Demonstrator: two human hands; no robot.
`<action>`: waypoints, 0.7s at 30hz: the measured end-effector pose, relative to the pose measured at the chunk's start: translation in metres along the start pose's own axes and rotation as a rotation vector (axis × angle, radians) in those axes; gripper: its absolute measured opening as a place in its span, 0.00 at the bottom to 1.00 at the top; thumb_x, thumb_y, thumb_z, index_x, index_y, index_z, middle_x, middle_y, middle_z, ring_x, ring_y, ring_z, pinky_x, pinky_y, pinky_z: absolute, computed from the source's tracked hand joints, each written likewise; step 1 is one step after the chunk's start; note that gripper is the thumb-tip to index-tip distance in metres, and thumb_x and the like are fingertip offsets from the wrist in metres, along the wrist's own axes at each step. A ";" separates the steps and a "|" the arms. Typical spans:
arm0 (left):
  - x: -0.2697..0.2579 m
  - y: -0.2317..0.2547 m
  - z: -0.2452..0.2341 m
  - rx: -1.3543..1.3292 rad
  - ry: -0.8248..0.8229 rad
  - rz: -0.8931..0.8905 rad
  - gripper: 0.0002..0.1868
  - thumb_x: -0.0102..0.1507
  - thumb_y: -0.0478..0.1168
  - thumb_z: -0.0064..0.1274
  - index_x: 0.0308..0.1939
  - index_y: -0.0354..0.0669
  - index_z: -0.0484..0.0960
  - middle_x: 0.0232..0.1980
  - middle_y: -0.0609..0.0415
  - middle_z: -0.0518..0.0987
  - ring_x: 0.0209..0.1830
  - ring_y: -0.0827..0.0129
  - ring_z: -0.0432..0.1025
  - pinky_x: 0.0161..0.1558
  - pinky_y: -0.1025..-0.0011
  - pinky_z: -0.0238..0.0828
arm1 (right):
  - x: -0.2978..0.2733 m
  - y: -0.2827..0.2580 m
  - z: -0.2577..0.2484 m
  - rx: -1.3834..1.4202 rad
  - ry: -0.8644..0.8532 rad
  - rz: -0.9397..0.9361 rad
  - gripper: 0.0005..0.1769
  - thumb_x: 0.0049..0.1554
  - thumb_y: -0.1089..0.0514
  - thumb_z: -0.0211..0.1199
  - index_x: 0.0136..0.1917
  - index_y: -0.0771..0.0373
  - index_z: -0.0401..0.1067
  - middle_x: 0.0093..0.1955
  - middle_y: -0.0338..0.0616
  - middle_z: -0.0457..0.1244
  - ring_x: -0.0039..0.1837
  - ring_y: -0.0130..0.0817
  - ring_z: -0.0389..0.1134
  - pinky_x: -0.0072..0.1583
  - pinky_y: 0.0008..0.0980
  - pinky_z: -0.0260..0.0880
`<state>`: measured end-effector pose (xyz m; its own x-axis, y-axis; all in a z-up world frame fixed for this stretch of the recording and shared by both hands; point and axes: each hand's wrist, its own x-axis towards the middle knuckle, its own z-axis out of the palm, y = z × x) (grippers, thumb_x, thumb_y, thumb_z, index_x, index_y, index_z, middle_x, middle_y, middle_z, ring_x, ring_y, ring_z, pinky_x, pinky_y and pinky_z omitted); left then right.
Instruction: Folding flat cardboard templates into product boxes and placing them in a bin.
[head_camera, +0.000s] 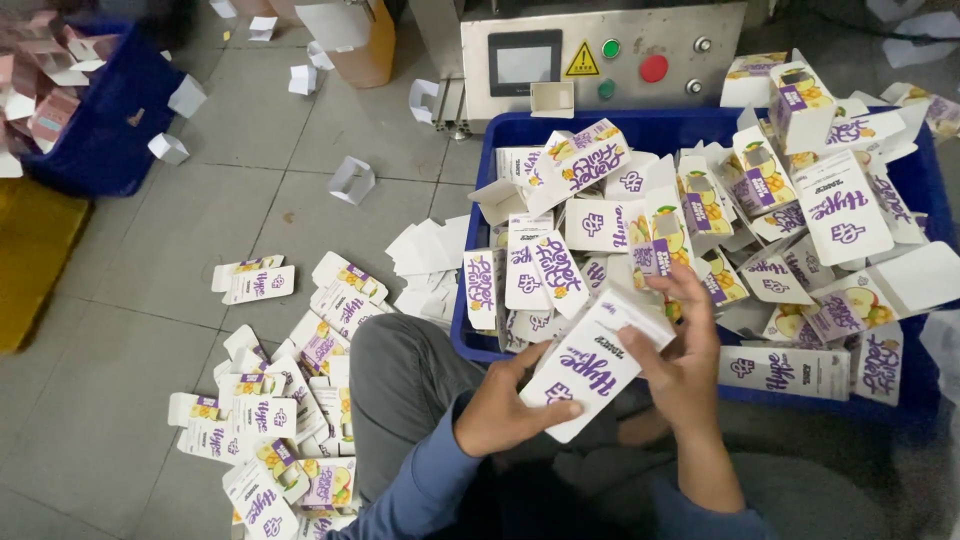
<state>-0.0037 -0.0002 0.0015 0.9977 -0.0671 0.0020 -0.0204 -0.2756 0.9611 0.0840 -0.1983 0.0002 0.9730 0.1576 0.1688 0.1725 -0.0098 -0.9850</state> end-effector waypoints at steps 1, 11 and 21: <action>-0.001 -0.001 0.000 -0.091 0.016 -0.017 0.32 0.53 0.38 0.68 0.59 0.25 0.77 0.41 0.45 0.86 0.34 0.72 0.77 0.37 0.77 0.76 | 0.002 0.002 -0.003 -0.003 0.076 -0.049 0.47 0.49 0.65 0.62 0.78 0.68 0.48 0.69 0.60 0.57 0.65 0.48 0.63 0.63 0.42 0.70; 0.000 -0.015 -0.014 -0.453 0.119 0.048 0.34 0.56 0.25 0.63 0.66 0.30 0.70 0.53 0.37 0.84 0.47 0.59 0.81 0.48 0.70 0.80 | -0.004 -0.017 -0.069 0.187 0.204 -0.172 0.43 0.56 0.60 0.59 0.81 0.61 0.46 0.78 0.50 0.49 0.75 0.50 0.59 0.73 0.41 0.62; -0.001 0.013 0.050 0.237 -0.001 0.290 0.31 0.51 0.30 0.65 0.59 0.36 0.80 0.34 0.54 0.83 0.31 0.65 0.73 0.40 0.69 0.70 | -0.030 -0.032 -0.102 -0.839 -0.438 -0.024 0.52 0.32 0.51 0.83 0.69 0.46 0.68 0.75 0.36 0.56 0.82 0.46 0.44 0.72 0.56 0.43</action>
<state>-0.0080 -0.0515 -0.0001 0.9482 -0.1759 0.2645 -0.3167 -0.4596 0.8298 0.0655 -0.3035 0.0306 0.8529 0.5220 -0.0085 0.4115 -0.6821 -0.6045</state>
